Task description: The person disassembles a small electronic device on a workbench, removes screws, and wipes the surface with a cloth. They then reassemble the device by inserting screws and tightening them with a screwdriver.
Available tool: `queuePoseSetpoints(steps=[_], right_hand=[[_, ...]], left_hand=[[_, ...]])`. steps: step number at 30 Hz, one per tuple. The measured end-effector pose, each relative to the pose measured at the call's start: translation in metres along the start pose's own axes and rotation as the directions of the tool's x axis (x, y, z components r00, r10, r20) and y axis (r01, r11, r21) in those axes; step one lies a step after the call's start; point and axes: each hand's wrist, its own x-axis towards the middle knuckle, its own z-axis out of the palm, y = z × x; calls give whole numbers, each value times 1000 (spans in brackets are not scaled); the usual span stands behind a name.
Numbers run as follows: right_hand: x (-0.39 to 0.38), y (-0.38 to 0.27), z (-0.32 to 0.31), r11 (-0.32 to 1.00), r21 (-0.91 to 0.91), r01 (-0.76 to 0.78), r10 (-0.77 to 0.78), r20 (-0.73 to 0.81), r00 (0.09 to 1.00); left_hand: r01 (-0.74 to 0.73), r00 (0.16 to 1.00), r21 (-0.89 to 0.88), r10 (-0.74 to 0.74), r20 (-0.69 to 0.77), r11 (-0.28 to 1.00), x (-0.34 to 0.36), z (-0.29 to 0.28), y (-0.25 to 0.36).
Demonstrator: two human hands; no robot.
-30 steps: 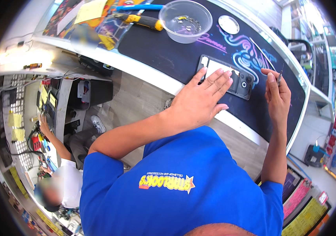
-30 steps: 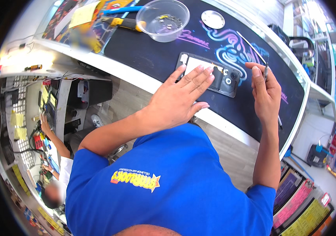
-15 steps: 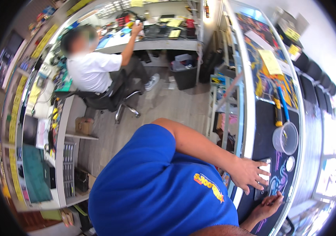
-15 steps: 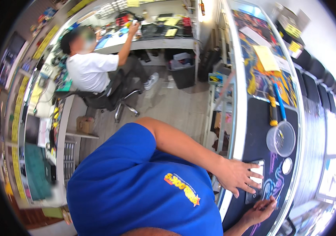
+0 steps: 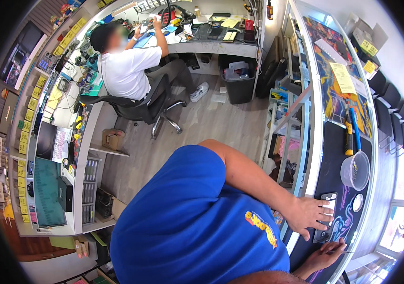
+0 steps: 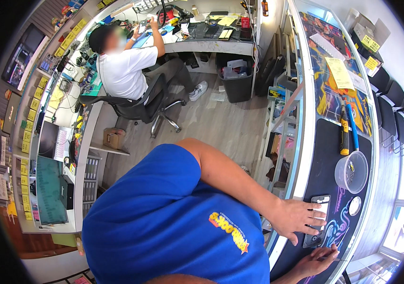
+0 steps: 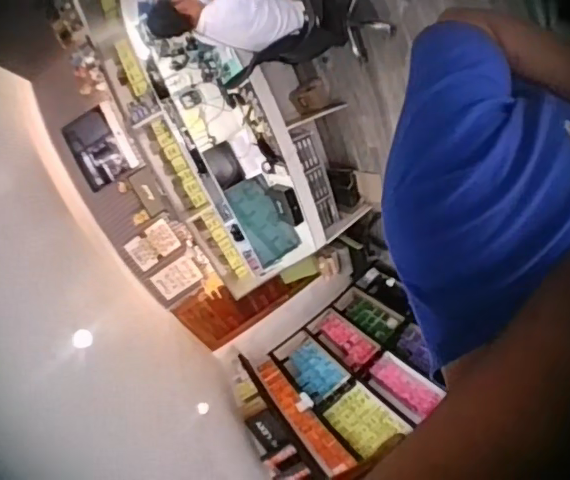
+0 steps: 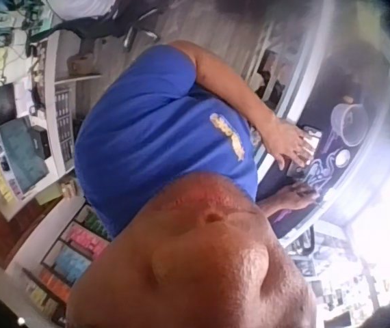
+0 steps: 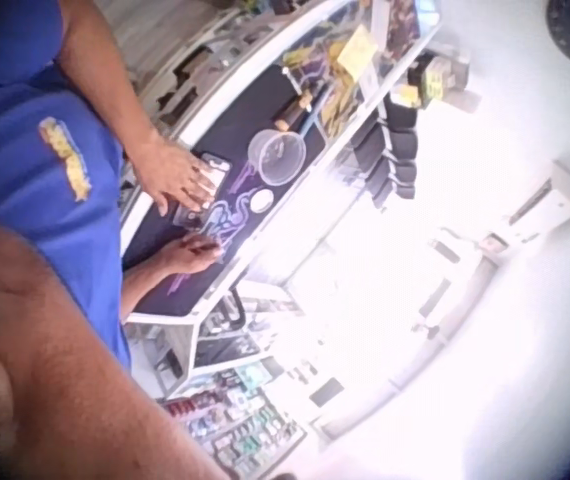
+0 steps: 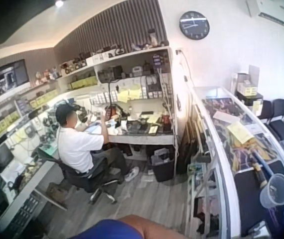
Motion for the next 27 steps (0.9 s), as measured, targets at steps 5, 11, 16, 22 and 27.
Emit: queuePoseSetpoints(steps=[5, 11, 16, 22, 27], right_hand=[[4, 3, -1, 1000, -5, -4, 4, -14, 1000], [-1, 1, 3, 999, 0, -39, 39, -60, 997], [2, 3, 1, 994, 96, -61, 65, -36, 997], [6, -2, 7, 987, 153, -47, 49, -6, 999], [4, -7, 11, 989, 139, -48, 50, -14, 999]], left_hand=[[3, 1000, 2, -3, -15, 1000, -1, -2, -2], [-19, 999, 16, 19, -25, 1000, -9, -35, 0], [-1, 999, 41, -1, 48, 999, 3, -47, -6], [-52, 978, 87, 33, 208, 995, 38, -79, -46], [-54, 931, 77, 23, 363, 996, 67, -94, -44]])
